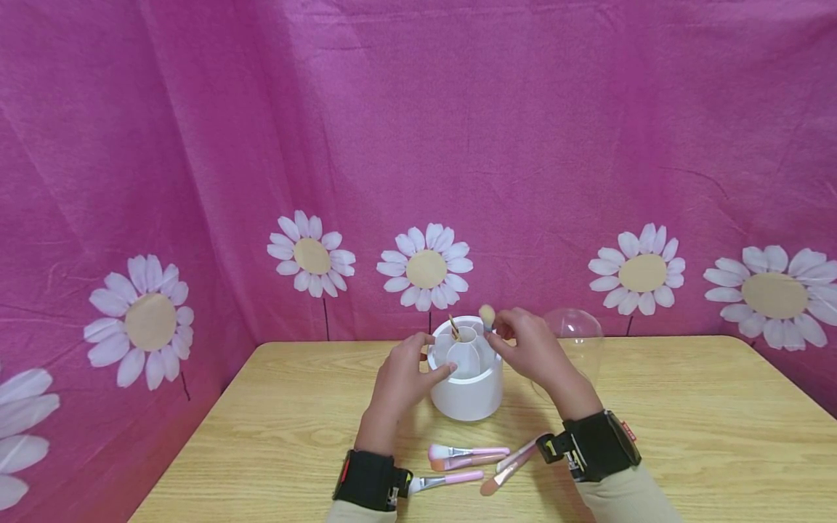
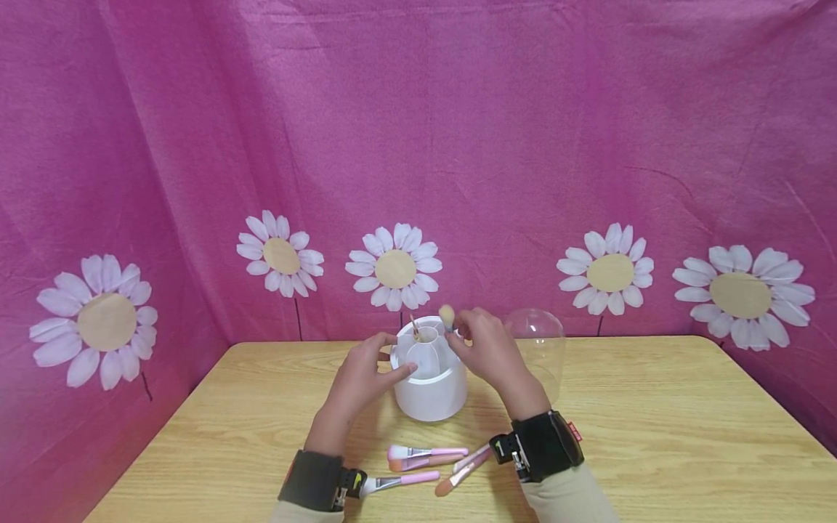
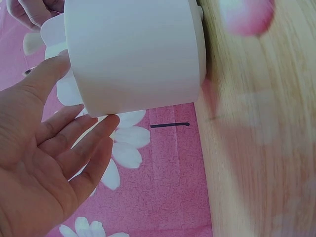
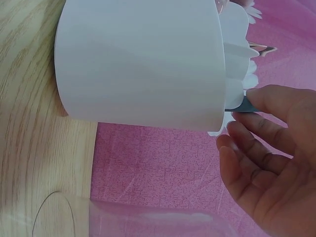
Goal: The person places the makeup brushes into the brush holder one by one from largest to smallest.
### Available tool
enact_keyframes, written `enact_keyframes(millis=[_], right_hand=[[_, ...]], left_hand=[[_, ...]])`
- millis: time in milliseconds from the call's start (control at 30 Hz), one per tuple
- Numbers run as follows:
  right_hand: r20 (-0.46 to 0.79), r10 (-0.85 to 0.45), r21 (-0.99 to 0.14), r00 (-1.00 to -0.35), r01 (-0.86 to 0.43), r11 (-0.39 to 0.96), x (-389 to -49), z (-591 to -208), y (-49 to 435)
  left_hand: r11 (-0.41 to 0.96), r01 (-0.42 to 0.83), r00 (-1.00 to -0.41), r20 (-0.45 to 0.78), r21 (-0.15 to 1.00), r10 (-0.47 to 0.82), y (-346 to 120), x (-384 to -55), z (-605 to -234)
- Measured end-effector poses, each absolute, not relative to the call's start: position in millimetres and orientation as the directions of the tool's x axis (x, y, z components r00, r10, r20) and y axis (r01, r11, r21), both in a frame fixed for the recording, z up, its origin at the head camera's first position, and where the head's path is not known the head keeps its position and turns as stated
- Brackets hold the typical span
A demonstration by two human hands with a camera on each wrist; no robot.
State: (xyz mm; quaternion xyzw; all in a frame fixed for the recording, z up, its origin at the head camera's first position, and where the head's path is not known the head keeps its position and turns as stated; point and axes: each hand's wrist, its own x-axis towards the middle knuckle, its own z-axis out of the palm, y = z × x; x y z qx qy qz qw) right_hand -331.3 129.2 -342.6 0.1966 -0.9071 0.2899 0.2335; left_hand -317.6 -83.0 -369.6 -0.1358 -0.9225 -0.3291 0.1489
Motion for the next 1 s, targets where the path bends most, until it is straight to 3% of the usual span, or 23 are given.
enact_keyframes(millis=[1000], right_hand=[[0.529, -0.227, -0.409, -0.818, -0.48, 0.776, -330.6, -344.5, 129.3]], left_hand=[[0.729, 0.331, -0.932, 0.33, 0.599, 0.152, -82.7, -316.4, -369.0]])
